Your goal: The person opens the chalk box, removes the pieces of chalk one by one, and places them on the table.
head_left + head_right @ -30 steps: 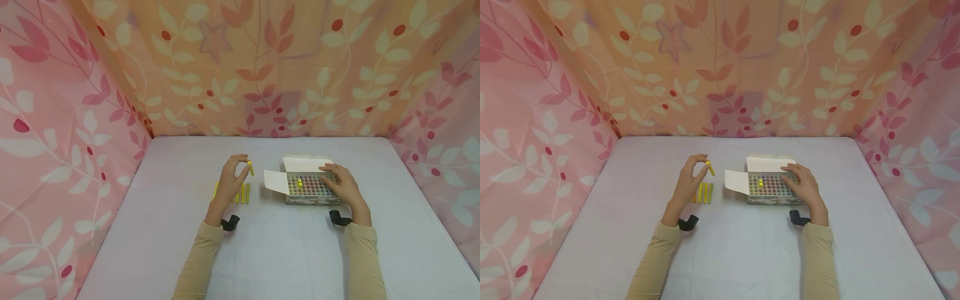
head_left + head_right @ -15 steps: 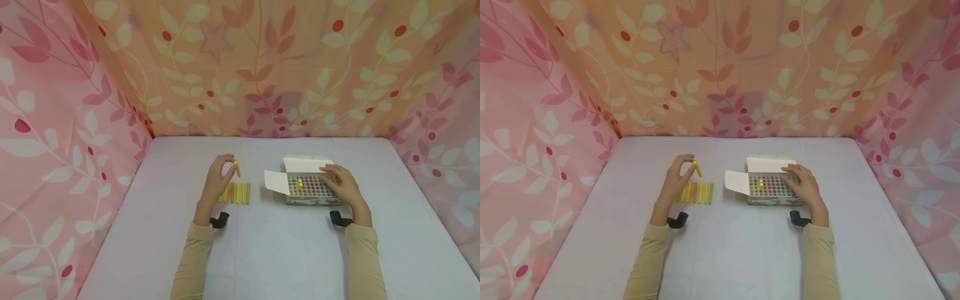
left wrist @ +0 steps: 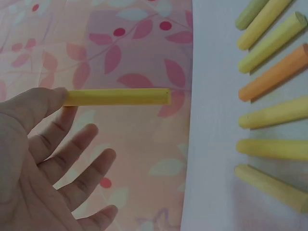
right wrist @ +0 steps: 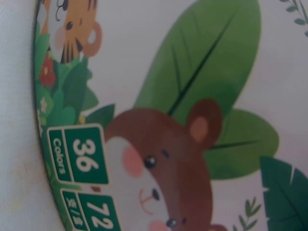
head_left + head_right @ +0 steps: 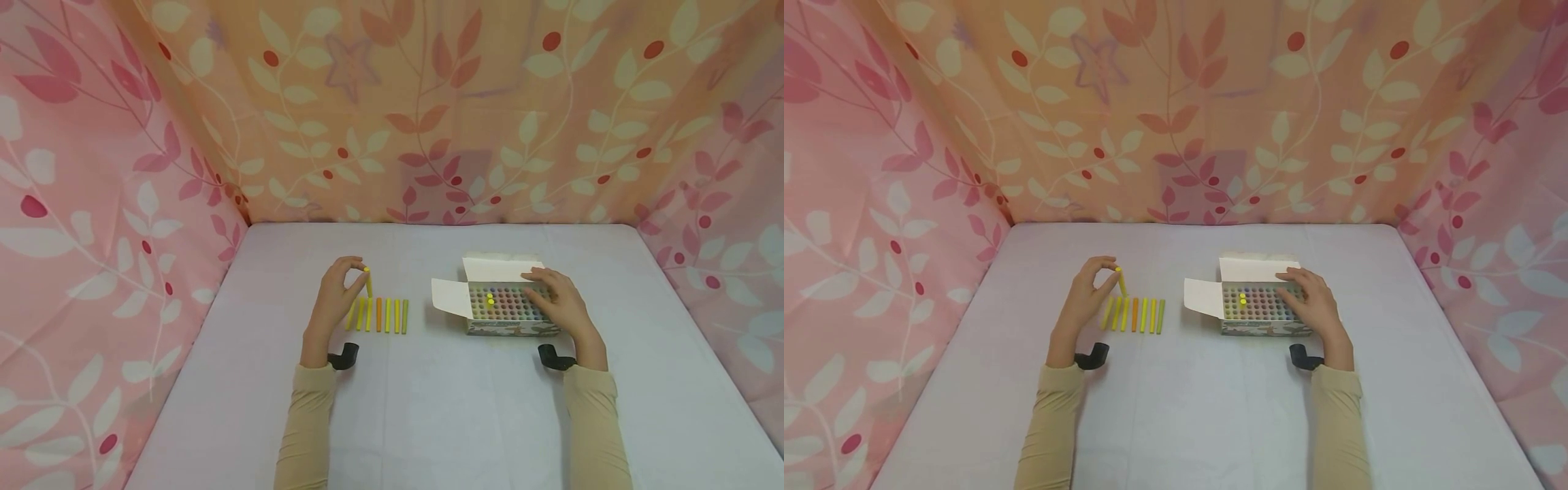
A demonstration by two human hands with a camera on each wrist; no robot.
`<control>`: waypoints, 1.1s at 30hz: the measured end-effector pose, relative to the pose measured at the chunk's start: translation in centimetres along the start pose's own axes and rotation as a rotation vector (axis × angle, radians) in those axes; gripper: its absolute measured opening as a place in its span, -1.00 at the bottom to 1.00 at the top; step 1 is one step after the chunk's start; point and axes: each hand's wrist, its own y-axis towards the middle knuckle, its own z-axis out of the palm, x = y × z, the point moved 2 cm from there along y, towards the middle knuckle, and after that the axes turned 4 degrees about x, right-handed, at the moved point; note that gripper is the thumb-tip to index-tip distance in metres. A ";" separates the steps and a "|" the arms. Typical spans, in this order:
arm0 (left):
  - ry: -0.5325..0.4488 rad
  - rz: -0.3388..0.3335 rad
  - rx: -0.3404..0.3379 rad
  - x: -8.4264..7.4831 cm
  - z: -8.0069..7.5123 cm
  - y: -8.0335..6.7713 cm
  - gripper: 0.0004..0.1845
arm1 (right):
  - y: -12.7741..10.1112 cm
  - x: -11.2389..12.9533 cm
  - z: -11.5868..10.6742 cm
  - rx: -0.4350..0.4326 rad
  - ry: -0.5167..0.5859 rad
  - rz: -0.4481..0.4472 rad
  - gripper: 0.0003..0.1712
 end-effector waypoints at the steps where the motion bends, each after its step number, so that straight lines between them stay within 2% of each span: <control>1: 0.007 -0.015 0.008 0.2 -0.2 -0.1 -0.80 | 0.0 0.0 0.0 0.001 -0.001 0.000 -0.60; 8: 0.069 -0.129 0.074 1.6 -1.5 -0.8 -0.80 | 0.0 0.0 0.0 0.007 -0.005 0.008 -0.59; 17: 0.154 -0.231 0.159 3.1 -2.4 -1.4 -0.76 | 0.1 -0.1 0.0 0.004 -0.015 -0.002 -0.60; 26: 0.219 -0.308 0.235 3.5 -2.7 -2.0 -0.74 | 0.1 0.1 0.0 0.004 -0.011 -0.002 -0.60; 33: 0.220 -0.332 0.236 4.6 -2.2 -2.1 -0.73 | 0.0 0.0 0.0 0.004 -0.012 0.007 -0.60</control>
